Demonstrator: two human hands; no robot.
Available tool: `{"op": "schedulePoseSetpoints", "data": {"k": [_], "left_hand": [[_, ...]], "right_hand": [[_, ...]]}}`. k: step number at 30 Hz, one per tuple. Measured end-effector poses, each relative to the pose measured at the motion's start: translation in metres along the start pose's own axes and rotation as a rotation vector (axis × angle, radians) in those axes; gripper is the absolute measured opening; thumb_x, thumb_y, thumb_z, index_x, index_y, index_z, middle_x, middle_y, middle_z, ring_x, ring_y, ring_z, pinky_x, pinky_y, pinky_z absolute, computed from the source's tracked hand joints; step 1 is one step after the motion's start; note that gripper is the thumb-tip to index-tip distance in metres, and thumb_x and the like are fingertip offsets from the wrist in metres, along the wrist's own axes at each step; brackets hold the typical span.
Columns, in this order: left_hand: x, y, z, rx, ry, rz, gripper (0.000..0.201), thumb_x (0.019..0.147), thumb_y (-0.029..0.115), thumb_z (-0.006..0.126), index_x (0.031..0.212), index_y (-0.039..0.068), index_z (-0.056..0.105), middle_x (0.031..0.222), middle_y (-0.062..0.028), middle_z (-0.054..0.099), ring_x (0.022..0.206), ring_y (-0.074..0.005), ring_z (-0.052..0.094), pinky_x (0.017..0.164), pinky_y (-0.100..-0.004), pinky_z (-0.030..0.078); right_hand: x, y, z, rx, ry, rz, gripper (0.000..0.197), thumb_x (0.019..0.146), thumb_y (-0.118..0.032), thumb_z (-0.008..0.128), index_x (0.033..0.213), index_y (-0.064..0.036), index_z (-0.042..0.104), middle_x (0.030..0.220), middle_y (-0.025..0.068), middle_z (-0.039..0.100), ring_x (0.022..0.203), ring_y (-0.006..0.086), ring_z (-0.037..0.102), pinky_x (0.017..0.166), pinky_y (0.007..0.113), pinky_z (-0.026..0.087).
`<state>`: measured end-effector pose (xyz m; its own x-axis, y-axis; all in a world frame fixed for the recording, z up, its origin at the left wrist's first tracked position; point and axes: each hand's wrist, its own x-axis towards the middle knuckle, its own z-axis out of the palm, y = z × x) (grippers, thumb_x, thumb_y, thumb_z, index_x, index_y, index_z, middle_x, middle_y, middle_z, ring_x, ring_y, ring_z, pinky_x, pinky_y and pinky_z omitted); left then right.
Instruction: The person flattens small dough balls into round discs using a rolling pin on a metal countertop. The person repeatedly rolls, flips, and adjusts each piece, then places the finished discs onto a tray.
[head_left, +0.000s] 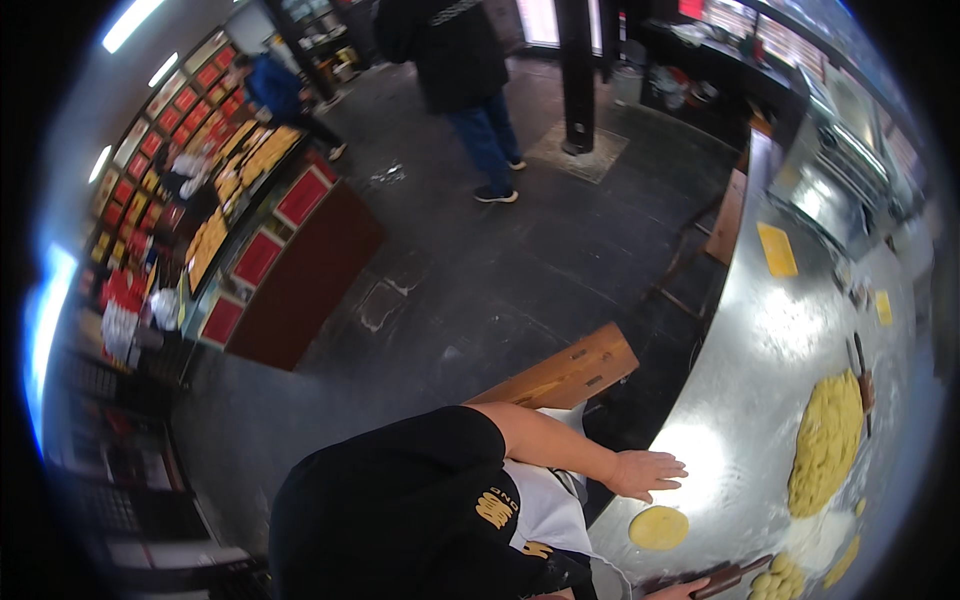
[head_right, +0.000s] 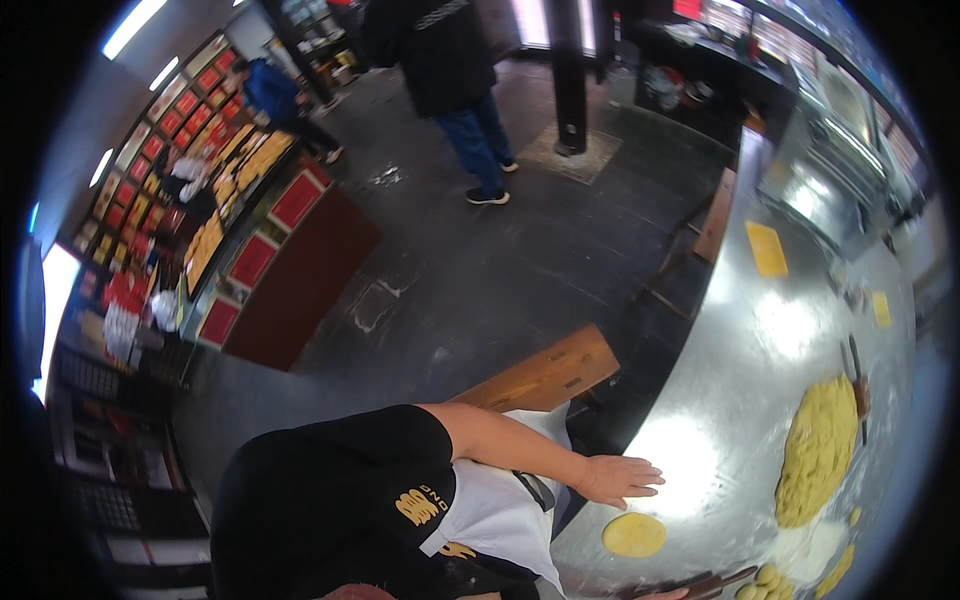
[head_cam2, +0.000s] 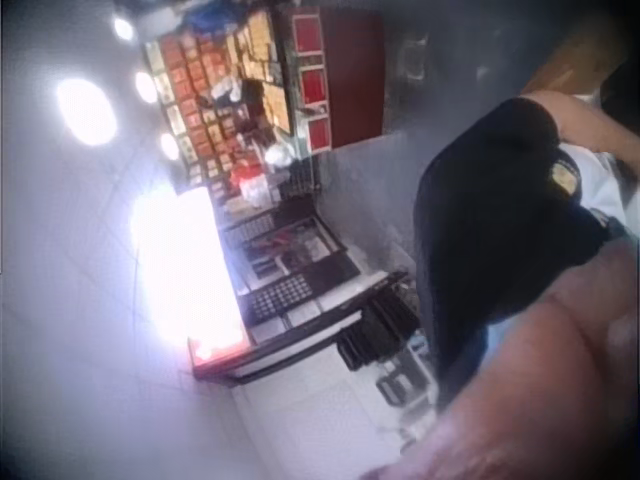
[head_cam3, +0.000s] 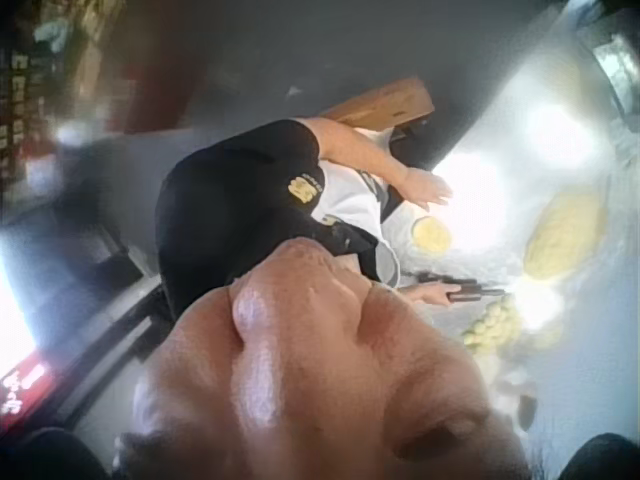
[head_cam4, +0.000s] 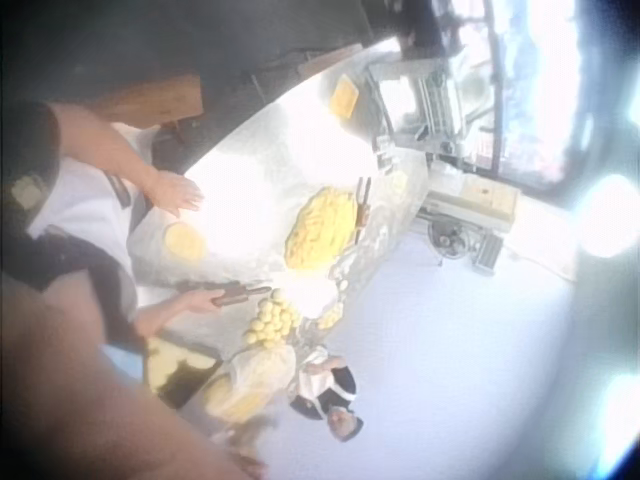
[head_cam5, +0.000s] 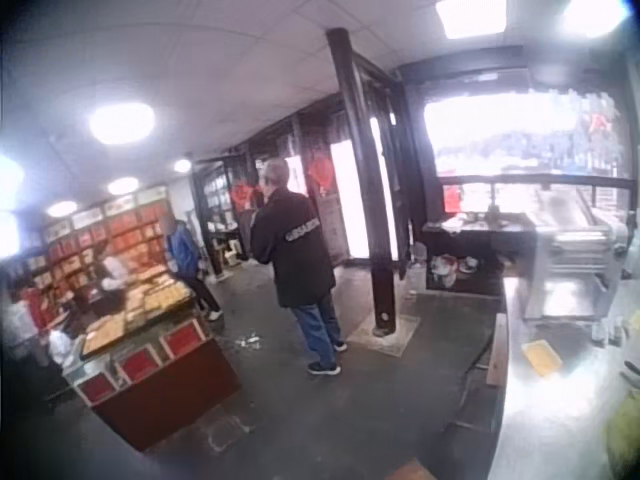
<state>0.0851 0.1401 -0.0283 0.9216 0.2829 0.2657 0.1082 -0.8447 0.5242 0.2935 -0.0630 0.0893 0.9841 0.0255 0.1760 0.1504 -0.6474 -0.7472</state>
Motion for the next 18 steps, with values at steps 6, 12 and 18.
{"op": "schedulePoseSetpoints", "data": {"k": [6,12,18], "left_hand": [[-0.012,0.002,0.011,-0.032,0.055,0.002,0.077,0.101,0.041,0.07,0.161,0.002,0.044,0.175,-0.0237,0.027,0.163,-0.0408,0.022,0.134,-0.0528,0.02],[-0.008,-0.005,0.014,0.008,0.033,0.022,0.078,0.1,0.044,0.07,0.161,0.003,0.043,0.175,-0.0233,0.028,0.164,-0.0407,0.022,0.133,-0.0537,0.02],[-0.007,-0.007,0.016,0.026,0.072,0.045,0.077,0.101,0.044,0.069,0.161,0.003,0.044,0.174,-0.0238,0.029,0.163,-0.0415,0.024,0.132,-0.0547,0.02]], "right_hand": [[0.048,0.055,0.018,0.094,-0.102,-0.035,0.065,0.1,-0.036,0.079,0.146,0.0058,0.06,0.129,0.0303,0.072,0.108,0.043,0.072,0.096,0.049,0.06],[0.011,0.01,0.034,0.123,-0.212,-0.077,0.065,0.1,-0.036,0.078,0.146,0.0056,0.06,0.131,0.0292,0.071,0.109,0.0418,0.071,0.097,0.048,0.059],[0.002,-0.002,0.042,0.165,-0.263,-0.07,0.065,0.101,-0.036,0.077,0.147,0.0054,0.059,0.132,0.028,0.071,0.111,0.0407,0.071,0.098,0.048,0.058]]}}
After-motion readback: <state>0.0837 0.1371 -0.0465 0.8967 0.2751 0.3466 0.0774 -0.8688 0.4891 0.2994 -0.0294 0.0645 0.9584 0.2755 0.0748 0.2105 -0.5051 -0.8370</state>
